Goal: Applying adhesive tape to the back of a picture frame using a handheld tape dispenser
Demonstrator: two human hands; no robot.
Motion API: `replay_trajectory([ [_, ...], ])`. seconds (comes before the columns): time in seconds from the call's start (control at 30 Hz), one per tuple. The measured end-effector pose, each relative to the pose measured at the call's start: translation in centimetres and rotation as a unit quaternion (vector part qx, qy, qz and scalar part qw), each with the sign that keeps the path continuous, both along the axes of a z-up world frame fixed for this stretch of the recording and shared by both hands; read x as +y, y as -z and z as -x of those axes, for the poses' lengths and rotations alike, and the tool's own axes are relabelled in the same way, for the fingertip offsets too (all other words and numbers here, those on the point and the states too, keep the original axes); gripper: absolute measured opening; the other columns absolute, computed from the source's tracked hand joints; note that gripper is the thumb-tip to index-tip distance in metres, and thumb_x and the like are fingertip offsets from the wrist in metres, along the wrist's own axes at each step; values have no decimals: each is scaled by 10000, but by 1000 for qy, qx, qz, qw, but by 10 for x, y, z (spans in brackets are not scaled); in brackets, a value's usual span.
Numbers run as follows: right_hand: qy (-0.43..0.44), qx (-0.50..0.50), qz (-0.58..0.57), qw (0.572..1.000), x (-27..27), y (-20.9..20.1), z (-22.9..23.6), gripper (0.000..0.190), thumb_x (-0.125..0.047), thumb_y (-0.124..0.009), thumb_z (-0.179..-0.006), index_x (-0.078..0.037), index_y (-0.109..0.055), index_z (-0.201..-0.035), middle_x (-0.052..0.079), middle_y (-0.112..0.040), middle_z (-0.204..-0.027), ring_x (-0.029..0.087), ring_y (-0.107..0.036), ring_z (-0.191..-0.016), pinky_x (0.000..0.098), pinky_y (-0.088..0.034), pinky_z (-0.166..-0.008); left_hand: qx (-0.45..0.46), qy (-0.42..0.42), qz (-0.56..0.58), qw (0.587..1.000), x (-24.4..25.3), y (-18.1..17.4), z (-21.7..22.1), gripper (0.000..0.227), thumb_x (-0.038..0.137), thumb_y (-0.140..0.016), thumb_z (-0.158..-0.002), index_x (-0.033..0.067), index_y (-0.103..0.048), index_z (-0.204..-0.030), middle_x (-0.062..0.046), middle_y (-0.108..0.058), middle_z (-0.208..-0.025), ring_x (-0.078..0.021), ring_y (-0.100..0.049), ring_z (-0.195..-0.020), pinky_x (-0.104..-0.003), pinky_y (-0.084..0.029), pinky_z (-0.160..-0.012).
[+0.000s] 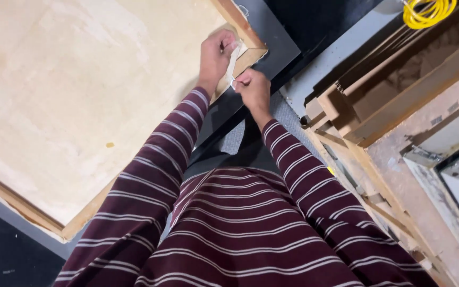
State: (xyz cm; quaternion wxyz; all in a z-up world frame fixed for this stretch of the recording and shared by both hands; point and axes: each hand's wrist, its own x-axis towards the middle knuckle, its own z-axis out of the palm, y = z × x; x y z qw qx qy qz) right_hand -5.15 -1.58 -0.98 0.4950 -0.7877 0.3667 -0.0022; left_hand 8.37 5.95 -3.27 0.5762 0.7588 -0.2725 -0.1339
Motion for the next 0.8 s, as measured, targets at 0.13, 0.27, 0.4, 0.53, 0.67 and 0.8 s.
replay_trajectory([
  [0.13, 13, 37, 13, 999, 12, -15, 5, 195, -52, -772, -792, -156, -663, -669, -61, -715, -685, 88, -680, -719, 266, -538, -709, -43, 27, 12, 999, -9, 10, -3, 335, -14, -671, -894, 139, -413, -745, 23, -415, -699, -132, -410, -673, -285, -386, -647],
  [0.27, 27, 31, 15, 999, 14, -7, 0, 171, -111, -805, -781, -152, -655, -709, -47, -723, -674, 79, -661, -696, 274, -523, -730, -156, 137, 0, 978, -22, 15, -12, 239, -39, -653, -782, 105, -465, -747, -34, -509, -689, -228, -448, -644, -349, -400, -644],
  [0.4, 43, 23, 5, 999, 26, -14, 6, 220, -64, -853, -784, -132, -655, -715, -39, -714, -667, 75, -668, -674, 280, -545, -699, -351, 242, -62, 903, -35, 30, -24, 204, -31, -686, -819, 101, -537, -772, -70, -567, -679, -274, -511, -551, -382, -403, -499],
  [0.53, 55, 38, -36, 997, 24, -23, 3, 190, -46, -841, -811, -119, -676, -752, 3, -737, -704, 87, -707, -694, 269, -587, -691, -379, 277, -147, 871, -40, 30, -28, 149, 28, -710, -854, 130, -606, -825, -78, -692, -773, -329, -658, -632, -415, -497, -526],
  [0.67, 81, 47, -60, 994, 31, -36, 5, 129, -86, -823, -852, -99, -705, -803, 32, -766, -758, 125, -745, -747, 286, -601, -729, -356, 277, -183, 873, -41, 31, -28, 271, -106, -711, -757, 127, -609, -850, -69, -658, -780, -305, -620, -625, -398, -498, -519],
  [0.8, 113, 51, -104, 987, 36, -41, 7, 116, -81, -806, -873, -91, -712, -806, 47, -777, -785, 134, -759, -768, 270, -627, -723, -272, 272, -165, 908, -39, 25, -28, 314, -144, -591, -830, 145, -489, -765, -27, -503, -642, -242, -438, -534, -378, -372, -459],
])
